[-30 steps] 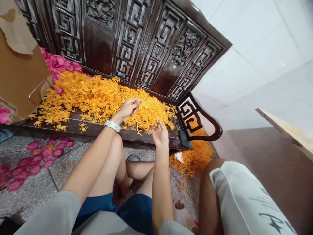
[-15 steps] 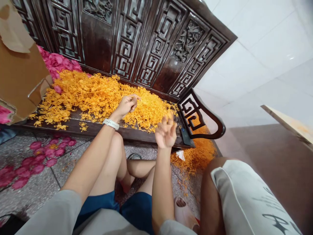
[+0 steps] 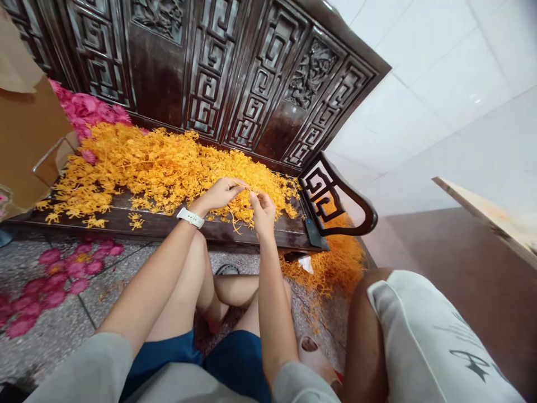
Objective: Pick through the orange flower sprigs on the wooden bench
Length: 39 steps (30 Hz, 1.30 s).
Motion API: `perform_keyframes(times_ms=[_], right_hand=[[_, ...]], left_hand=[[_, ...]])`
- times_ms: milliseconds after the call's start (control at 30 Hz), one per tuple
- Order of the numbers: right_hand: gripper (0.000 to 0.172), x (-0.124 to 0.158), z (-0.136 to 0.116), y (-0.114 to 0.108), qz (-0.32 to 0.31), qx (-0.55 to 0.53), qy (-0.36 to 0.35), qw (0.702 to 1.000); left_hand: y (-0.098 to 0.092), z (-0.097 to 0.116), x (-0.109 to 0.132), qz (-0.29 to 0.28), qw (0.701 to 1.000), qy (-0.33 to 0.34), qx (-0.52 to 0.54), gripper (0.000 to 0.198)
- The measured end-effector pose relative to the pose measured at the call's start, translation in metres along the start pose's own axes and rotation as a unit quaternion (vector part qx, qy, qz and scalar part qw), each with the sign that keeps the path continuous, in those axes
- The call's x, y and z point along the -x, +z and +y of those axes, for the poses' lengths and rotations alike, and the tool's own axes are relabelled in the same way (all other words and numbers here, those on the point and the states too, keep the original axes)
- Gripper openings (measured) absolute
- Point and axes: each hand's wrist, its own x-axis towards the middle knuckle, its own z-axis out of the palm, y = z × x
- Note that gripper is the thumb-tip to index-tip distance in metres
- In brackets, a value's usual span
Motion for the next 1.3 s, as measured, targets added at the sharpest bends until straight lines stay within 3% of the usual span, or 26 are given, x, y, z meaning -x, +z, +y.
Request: perform_keyframes(times_ms=[100, 267, 367, 533, 633, 733, 833, 900, 967, 1033, 1100, 1167, 1300], right_hand=[[0.039, -0.001, -0.001, -0.004, -0.011, 0.115, -0.077, 0.99], [0.037, 0.016, -0.01, -0.006, -0.085, 0.179, -0.125, 0.972], [0.038, 0.028, -0.024, -0.003, -0.142, 0.156, -0.137, 0.968], [0.034, 0.038, -0.056, -0.007, -0.152, 0.161, -0.156, 0.963], [0.034, 0.053, -0.073, -0.018, -0.188, 0.104, -0.177, 0.961], [0.031, 0.08, -0.087, -0.033, -0.302, -0.007, -0.195, 0.933], [0.025, 0.094, -0.09, -0.045, -0.376, -0.084, -0.186, 0.904], [0.028, 0.084, -0.081, -0.048, -0.338, -0.164, -0.164, 0.912], [0.032, 0.059, -0.061, -0.044, -0.21, -0.216, -0.098, 0.948], [0.043, 0.029, -0.034, -0.037, -0.062, -0.164, 0.022, 0.984], [0.072, 0.004, -0.007, -0.028, 0.051, -0.057, 0.104, 0.992], [0.081, -0.007, 0.013, -0.022, 0.098, -0.003, 0.128, 0.987], [0.049, 0.0, 0.021, -0.016, 0.065, -0.018, 0.086, 0.994]], left_hand=[[0.002, -0.001, 0.0, 0.0, 0.998, 0.01, -0.059, 0.044], [0.0, -0.005, -0.005, 0.105, 0.991, -0.002, -0.084, 0.031], [0.002, -0.001, -0.007, 0.142, 0.989, -0.014, -0.024, 0.03], [0.02, 0.011, -0.005, 0.149, 0.981, -0.045, 0.12, 0.03], [0.025, 0.011, -0.011, 0.215, 0.956, -0.082, 0.184, 0.028], [0.008, 0.002, -0.02, 0.321, 0.915, -0.115, 0.218, 0.031], [-0.018, -0.009, -0.018, 0.352, 0.901, -0.118, 0.223, 0.033], [-0.031, -0.013, -0.01, 0.345, 0.9, -0.14, 0.227, 0.033], [-0.038, -0.014, -0.001, 0.337, 0.893, -0.164, 0.25, 0.029], [-0.04, -0.012, 0.006, 0.335, 0.882, -0.171, 0.284, 0.025], [-0.039, -0.01, 0.008, 0.325, 0.88, -0.165, 0.304, 0.022], [-0.036, -0.007, 0.008, 0.295, 0.893, -0.155, 0.302, 0.02], [-0.027, -0.005, 0.003, 0.216, 0.932, -0.119, 0.265, 0.025]])
